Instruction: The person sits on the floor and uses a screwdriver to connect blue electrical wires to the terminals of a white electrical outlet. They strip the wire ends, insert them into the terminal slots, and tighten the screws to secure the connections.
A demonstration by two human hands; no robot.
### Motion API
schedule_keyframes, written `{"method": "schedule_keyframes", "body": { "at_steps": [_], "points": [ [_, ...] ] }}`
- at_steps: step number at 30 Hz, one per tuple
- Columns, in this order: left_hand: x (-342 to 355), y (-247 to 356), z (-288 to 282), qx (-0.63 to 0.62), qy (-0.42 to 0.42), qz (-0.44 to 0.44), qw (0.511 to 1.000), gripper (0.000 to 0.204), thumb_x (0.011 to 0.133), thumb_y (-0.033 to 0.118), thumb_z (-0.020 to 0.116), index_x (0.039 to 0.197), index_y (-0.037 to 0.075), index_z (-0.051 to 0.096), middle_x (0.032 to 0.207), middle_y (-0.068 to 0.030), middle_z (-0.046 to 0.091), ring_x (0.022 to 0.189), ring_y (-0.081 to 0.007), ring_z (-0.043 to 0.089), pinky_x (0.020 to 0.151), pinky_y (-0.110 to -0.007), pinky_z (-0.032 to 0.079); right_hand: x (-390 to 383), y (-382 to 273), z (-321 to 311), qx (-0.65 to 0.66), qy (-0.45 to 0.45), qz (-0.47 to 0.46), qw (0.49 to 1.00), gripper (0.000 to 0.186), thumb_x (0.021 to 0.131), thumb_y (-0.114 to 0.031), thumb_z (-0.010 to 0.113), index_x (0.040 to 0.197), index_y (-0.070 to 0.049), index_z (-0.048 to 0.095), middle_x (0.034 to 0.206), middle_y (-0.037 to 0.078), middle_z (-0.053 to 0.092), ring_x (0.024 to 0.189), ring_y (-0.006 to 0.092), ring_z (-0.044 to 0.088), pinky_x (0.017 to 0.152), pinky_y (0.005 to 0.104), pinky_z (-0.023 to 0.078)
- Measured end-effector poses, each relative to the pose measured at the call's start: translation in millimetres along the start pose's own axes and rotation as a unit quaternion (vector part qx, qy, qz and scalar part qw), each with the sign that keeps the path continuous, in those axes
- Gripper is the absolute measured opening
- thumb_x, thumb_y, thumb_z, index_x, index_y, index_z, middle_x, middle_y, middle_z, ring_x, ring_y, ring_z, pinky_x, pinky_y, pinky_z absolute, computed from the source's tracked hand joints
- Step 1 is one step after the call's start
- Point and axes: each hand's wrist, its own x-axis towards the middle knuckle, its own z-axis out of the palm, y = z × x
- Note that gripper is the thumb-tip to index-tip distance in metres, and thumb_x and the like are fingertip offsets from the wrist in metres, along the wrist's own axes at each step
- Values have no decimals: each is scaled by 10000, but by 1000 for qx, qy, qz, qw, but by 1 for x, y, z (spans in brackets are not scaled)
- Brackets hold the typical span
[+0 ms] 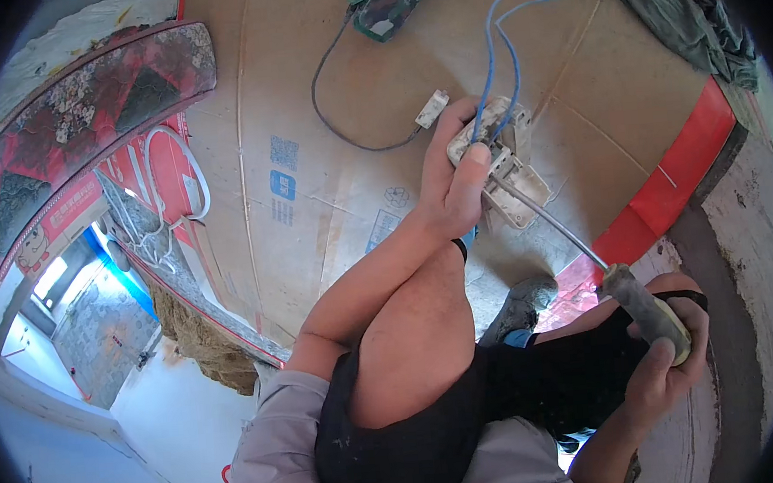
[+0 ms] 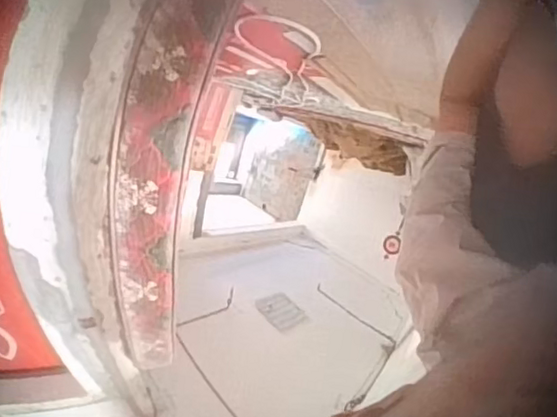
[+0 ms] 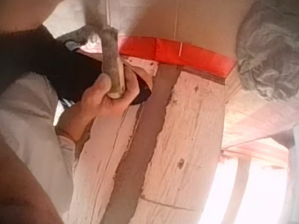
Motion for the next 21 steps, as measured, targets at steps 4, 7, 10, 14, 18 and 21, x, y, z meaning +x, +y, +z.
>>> {"method": "schedule_keyframes", "body": {
  "at_steps": [4, 7, 10, 14, 18, 21],
  "points": [
    [0, -1, 2, 40, 6, 8, 999, 575, 935, 390, 490, 1322, -34, 453, 1182, -112, 576, 1059, -156, 556, 940, -312, 446, 6, -7, 15, 39, 5, -98, 994, 504, 828, -364, 669, 1158, 1, 559, 1022, 128, 594, 948, 235, 624, 869, 360, 492],
    [-2, 1, -4, 70, -8, 0, 998, 541, 944, 356, 492, 1327, -24, 455, 1171, -99, 576, 1051, -151, 546, 946, -305, 433, 1, 9, -1, -14, 4, -56, 998, 506, 850, -391, 655, 1151, 7, 573, 1041, 119, 599, 950, 225, 623, 867, 359, 494],
    [-3, -11, -8, 108, -18, -8, 994, 507, 950, 319, 494, 1334, -11, 458, 1175, -87, 565, 1054, -162, 537, 951, -313, 423, 8, 24, -1, 11, -30, -71, 997, 519, 883, -401, 644, 1171, 24, 569, 1057, 120, 594, 915, 200, 609, 835, 328, 486],
    [-2, -27, 5, 138, -75, 13, 988, 438, 915, 212, 509, 1287, -16, 471, 1064, -187, 574, 992, -277, 578, 910, -377, 449, 15, 38, -1, 13, -49, -31, 998, 480, 962, -345, 595, 1225, 54, 539, 1074, 122, 579, 870, 171, 586, 801, 295, 465],
    [-5, -27, 1, 119, -106, -44, 986, 464, 956, 272, 508, 1314, -15, 445, 1151, -182, 546, 1048, -262, 553, 946, -373, 429, 10, 55, 2, 16, -49, 4, 999, 434, 988, -283, 563, 1253, 57, 517, 1066, 115, 568, 886, 178, 582, 822, 301, 471],
    [-6, -29, -1, 115, -95, -45, 988, 460, 962, 284, 507, 1308, -11, 445, 1123, -185, 558, 1026, -269, 559, 928, -375, 438, 10, 59, 8, -3, -22, -39, 999, 438, 963, -287, 581, 1240, 45, 514, 1119, 128, 554, 963, 205, 577, 869, 323, 478]
  ]
}}
